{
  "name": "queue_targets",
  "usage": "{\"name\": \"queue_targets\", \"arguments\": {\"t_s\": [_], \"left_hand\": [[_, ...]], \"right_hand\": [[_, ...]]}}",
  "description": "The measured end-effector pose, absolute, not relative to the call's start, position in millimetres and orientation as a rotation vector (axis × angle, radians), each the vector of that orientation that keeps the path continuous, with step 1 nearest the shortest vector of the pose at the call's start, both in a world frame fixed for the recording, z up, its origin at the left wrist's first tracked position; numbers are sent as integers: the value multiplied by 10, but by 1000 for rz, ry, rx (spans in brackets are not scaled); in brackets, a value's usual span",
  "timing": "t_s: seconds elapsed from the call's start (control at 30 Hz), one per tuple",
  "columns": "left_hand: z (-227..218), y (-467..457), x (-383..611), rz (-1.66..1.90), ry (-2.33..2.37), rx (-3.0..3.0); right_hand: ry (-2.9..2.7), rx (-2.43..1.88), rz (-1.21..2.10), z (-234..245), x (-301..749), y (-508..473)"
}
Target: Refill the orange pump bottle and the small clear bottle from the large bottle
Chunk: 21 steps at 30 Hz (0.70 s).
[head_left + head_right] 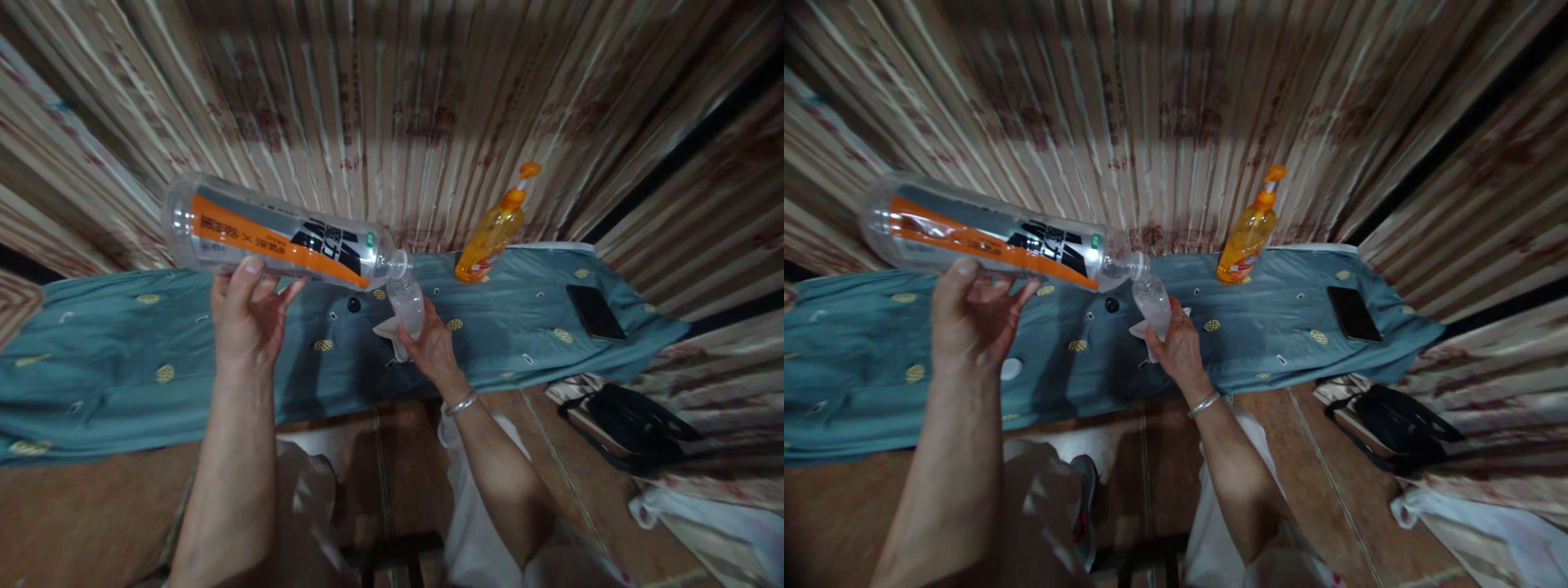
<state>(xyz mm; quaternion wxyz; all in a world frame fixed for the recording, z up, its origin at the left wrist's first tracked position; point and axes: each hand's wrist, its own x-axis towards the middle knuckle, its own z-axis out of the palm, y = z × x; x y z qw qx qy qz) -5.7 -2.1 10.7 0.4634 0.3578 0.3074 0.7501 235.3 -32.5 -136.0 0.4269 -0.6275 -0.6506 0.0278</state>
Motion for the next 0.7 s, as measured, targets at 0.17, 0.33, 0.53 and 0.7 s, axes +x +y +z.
{"name": "queue_targets", "arguments": {"t_s": [0.17,0.33,0.53,0.7], "left_hand": [[136,-46,-43,1834,761,913],[141,-50,-37,1846,773,900],[151,-53,-33,1845,771,924],[151,-57,-38,1843,784,951]], "right_hand": [[-1616,-1588,80,-1354,2347,-329],[-1640,-1597,85,-1347,2358,-333],[-1638,-1596,66,-1356,2354,-334],[-1643,-1579,55,-1359,2350,-333]]}}
